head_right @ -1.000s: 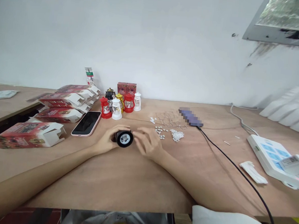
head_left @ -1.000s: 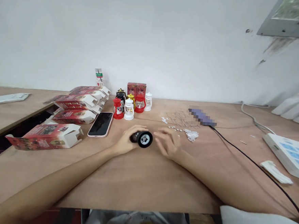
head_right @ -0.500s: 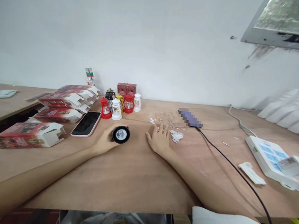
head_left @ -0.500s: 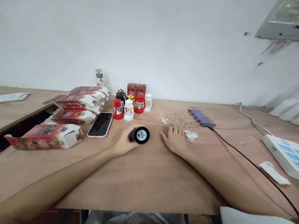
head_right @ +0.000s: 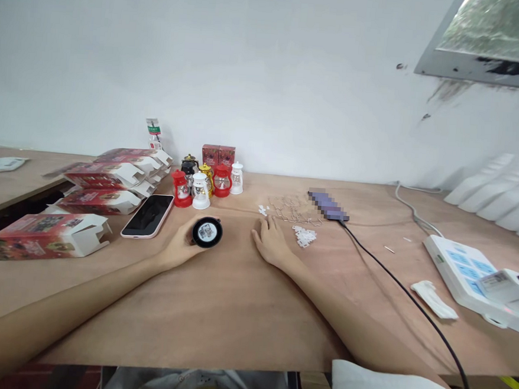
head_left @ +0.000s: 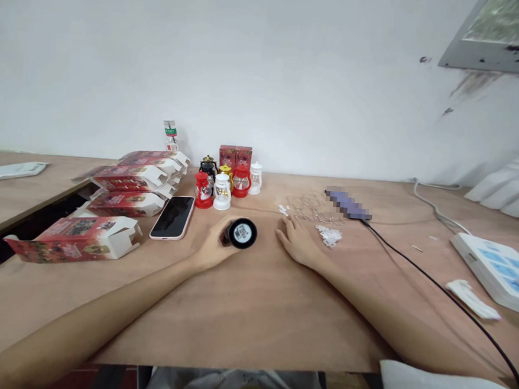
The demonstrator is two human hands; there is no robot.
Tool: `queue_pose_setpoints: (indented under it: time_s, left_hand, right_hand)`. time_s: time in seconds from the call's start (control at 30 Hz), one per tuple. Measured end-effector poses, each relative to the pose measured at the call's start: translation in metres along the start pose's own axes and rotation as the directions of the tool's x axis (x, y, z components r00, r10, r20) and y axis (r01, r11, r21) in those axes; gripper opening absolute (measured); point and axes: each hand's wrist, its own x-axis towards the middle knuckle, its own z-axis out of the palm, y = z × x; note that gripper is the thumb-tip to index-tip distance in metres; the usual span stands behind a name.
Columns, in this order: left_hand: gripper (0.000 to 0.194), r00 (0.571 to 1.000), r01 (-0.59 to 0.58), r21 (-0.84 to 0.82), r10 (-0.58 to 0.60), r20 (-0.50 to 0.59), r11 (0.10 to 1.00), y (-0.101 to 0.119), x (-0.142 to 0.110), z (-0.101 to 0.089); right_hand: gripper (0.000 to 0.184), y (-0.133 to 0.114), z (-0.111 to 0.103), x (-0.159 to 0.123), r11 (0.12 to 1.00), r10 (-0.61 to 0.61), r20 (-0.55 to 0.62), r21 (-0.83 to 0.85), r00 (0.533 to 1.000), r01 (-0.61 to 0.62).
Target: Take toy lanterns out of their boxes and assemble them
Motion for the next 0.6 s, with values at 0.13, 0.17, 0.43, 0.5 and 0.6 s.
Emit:
queue_pose_setpoints:
  time_s: [0.13,0.17,0.43,0.5,0.6]
  left_hand:
    - [0.046,1.000,-0.012,0.002,0.012,0.003,1.000,0.0005,0.0007,-0.0003]
    - [0.046,1.000,-0.009,0.000,0.009,0.004,1.000,0.0006,0.0006,-0.0003]
    - [0.048,1.000,-0.012,-0.027,0.012,0.028,1.000,-0.0002,0.0005,-0.0006]
    - [0.047,0.999,-0.026,-0.019,0.026,0.040,0.999,-0.0008,0.0005,-0.0010]
    - [0.046,0.998,-0.057,0.029,0.056,0.033,0.998,-0.0023,-0.0004,-0.0017]
  right_hand:
    - [0.038,0.0030,-0.0013,0.0028,0.978,-0.145,0.011,0.157,0.989,0.141]
    - [0.036,0.0029,-0.0017,0.0032,0.967,-0.176,-0.001,0.188,0.984,0.173]
    - [0.020,0.0027,0.0013,0.0030,0.925,-0.300,-0.154,0.193,0.942,0.326]
    - [0.019,0.0032,0.0034,0.0032,0.916,-0.359,-0.203,0.110,0.911,0.386]
    - [0.020,0.0019,0.0047,0.0034,0.887,-0.453,-0.283,-0.047,0.846,0.459]
